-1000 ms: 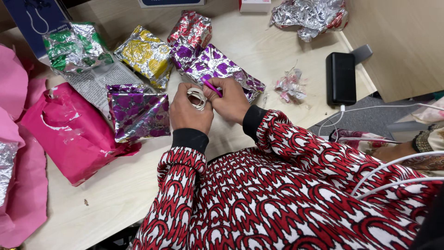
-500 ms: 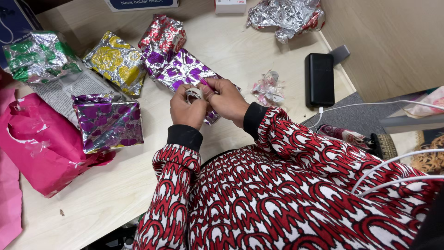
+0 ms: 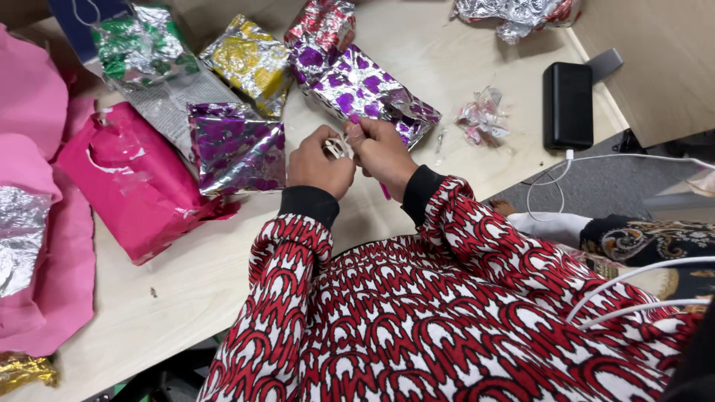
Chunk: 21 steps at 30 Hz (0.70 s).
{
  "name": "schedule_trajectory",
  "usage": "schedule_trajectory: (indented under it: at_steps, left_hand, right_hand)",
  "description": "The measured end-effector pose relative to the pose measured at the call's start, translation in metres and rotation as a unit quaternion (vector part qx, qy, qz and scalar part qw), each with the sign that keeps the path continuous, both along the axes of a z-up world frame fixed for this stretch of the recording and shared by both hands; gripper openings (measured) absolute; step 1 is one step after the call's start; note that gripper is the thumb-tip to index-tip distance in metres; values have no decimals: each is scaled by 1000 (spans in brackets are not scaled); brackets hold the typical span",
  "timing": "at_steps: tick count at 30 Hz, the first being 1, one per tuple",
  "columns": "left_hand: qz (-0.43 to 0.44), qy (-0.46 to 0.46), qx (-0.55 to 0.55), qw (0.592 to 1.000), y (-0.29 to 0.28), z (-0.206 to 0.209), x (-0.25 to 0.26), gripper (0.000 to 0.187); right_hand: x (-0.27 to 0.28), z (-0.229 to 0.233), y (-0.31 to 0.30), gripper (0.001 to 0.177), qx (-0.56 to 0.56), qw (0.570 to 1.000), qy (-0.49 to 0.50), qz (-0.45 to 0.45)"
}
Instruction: The person wraps a small box with purple patterned foil paper on a wooden table. They fold the edges, crease the corners, and secure the folds with clear tape, using a pink pen-like tool to assist with creasing. Other wrapped gifts and boxes are visible on the table.
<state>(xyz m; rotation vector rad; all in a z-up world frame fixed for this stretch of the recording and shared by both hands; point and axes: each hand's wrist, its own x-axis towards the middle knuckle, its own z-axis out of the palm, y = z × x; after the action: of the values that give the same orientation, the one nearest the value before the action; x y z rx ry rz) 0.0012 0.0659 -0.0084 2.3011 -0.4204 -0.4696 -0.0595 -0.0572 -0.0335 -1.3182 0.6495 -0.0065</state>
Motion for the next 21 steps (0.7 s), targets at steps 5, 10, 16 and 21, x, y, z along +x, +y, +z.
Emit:
schedule_trajectory:
  at_steps: [5,10,16,21]
  left_hand:
    - [-58,16,3,998,1,2,7,40]
    - [-95,69,-68,991,-5,1,10,48]
    - [-42,113,-78,990,-10,6,25,54]
    - [-32,53,-127,990,-12,-1,24,47]
  right_hand:
    - [3,9,-4,23,-18,999,-31,-13]
    - [0,8,-15,29,-15,998,-60,-25]
    - [17,14,-21,19,53,992,-110,-27]
    - [19,12,-22,20,47,994,-97,-12]
